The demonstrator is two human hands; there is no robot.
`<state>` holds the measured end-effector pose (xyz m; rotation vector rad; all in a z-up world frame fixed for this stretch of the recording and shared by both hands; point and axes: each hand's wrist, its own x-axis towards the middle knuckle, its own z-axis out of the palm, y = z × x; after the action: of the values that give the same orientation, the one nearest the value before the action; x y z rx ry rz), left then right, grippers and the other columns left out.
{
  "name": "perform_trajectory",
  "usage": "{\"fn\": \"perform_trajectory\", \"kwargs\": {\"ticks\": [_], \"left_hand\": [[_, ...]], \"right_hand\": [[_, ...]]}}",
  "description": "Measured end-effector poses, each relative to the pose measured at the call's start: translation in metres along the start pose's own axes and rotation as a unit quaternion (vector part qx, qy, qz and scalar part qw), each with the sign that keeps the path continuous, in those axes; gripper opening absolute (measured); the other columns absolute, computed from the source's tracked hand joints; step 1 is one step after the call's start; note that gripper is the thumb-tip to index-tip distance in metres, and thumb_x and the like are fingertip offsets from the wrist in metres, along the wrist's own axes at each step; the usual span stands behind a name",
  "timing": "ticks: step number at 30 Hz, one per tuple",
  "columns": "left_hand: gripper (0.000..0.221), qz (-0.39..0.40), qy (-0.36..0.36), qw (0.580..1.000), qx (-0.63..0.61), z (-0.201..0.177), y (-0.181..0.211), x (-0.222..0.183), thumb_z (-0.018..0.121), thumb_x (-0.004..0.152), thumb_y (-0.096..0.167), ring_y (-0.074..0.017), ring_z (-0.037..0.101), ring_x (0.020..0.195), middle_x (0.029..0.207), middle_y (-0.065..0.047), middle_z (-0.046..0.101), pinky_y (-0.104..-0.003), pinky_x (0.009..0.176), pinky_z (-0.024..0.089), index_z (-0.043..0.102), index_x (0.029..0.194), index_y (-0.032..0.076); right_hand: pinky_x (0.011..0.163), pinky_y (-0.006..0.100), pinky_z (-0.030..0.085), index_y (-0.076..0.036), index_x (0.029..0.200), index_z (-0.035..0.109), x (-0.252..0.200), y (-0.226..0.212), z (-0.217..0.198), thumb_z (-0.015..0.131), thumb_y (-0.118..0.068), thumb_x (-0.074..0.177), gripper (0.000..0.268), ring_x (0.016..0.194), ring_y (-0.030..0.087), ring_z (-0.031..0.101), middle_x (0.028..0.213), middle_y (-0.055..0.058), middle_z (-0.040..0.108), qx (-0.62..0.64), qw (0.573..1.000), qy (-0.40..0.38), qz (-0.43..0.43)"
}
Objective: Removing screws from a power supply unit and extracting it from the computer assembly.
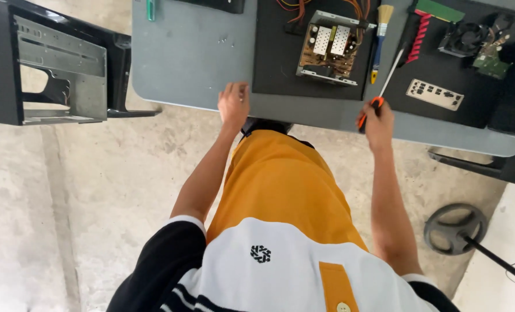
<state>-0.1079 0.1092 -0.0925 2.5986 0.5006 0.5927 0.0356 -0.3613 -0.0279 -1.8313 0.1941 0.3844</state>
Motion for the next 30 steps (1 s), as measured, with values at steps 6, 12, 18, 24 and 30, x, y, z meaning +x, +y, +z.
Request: {"fn": "perform_trajectory", "kwargs": {"ticks": [6,12,18,24,30], "left_hand": [[0.014,-0.026,-0.022,0.999,-0.039,-0.02,-0.014,0.036,0.076,0.128,0.03,-0.0207,0.084,0.082,0.095,0.006,0.071,-0.038,0.08,0.069,0.08,0.118,0.021],[0.014,-0.037,-0.171,0.96,-0.218,0.004,0.066,0.116,0.077,0.123,0.016,-0.0318,0.091,0.105,0.119,-0.007,0.071,-0.043,0.093,0.076,0.081,0.136,0.011],[0.025,-0.003,-0.264,0.941,-0.209,0.107,0.088,0.205,0.07,0.126,0.023,-0.0318,0.087,0.106,0.129,-0.012,0.074,-0.048,0.094,0.075,0.083,0.142,0.009],[0.065,0.02,-0.338,0.936,-0.097,0.145,0.098,0.268,0.073,0.127,0.023,-0.0527,0.063,0.144,0.179,-0.026,0.045,-0.061,0.102,0.072,0.052,0.183,-0.003],[0.087,0.098,-0.289,0.949,0.084,0.14,0.1,0.292,0.109,0.104,0.055,-0.0513,0.06,0.151,0.166,-0.024,0.054,-0.06,0.108,0.073,0.07,0.164,0.005]], "right_hand": [[0.088,0.06,0.073,-0.01,0.129,0.089,0.099,0.04,0.005,0.101,-0.032,0.107,0.033,0.105,0.048,0.092,0.107,0.02,0.091,-0.311,0.928,0.2,-0.048],[0.1,0.063,0.073,-0.011,0.136,0.087,0.095,0.051,0.043,0.102,-0.026,0.097,0.045,0.11,0.049,0.09,0.116,0.019,0.086,-0.311,0.907,0.283,0.008],[0.12,0.071,0.046,-0.015,0.15,0.078,0.063,0.008,0.053,0.094,-0.04,0.111,0.048,0.142,0.047,0.066,0.146,0.015,0.066,-0.351,0.897,0.238,0.127],[0.105,0.065,0.052,-0.013,0.14,0.078,0.115,-0.043,0.014,0.087,-0.029,0.111,0.034,0.12,0.038,0.067,0.128,0.01,0.072,-0.341,0.907,0.247,-0.013],[0.089,0.061,0.059,-0.008,0.135,0.072,0.281,-0.159,-0.006,0.094,-0.024,0.13,0.027,0.107,0.037,0.077,0.12,0.012,0.077,-0.273,0.923,0.116,-0.244]]}}
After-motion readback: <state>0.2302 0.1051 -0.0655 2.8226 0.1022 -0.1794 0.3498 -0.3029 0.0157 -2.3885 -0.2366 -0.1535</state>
